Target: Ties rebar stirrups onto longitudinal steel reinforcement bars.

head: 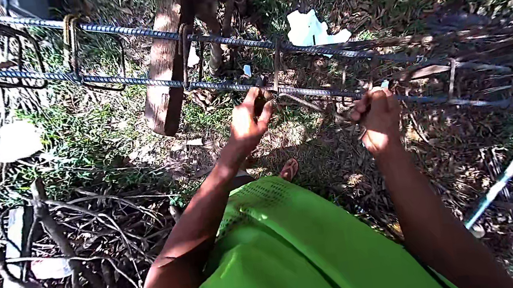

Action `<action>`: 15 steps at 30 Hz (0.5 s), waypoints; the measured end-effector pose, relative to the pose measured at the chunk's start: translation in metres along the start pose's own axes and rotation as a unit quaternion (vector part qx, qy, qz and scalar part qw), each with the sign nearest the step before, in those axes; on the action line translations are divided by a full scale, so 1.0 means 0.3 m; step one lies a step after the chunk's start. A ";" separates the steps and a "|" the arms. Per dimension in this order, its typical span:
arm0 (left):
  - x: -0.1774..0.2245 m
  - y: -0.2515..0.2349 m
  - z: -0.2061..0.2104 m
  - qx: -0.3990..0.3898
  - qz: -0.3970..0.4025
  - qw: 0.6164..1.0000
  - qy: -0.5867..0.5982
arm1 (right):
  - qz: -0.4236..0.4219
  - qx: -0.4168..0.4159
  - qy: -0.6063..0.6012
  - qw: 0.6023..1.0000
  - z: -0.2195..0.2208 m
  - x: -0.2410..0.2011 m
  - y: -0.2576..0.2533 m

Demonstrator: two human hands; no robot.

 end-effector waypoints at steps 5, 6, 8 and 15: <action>-0.039 0.053 0.020 0.035 0.012 0.992 0.125 | -0.176 0.035 0.342 0.922 -0.033 -0.061 0.017; -0.046 0.051 0.022 0.049 0.025 0.991 0.122 | -0.225 0.029 0.398 0.889 -0.037 -0.085 0.023; -0.050 0.045 0.020 0.062 0.041 0.991 0.111 | -0.312 -0.020 0.492 0.813 -0.044 -0.117 0.022; -0.057 0.040 0.008 0.070 0.095 0.992 0.039 | -0.426 -0.252 0.640 0.588 -0.062 -0.137 0.080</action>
Point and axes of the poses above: each hand's wrist, its own y-axis away from the middle knuckle, its own z-axis out of the palm, x = y × z, the point moved 3 cm from there along -y, towards the middle knuckle, and after that the axes turned 9 degrees about z, right-handed, at the moved point
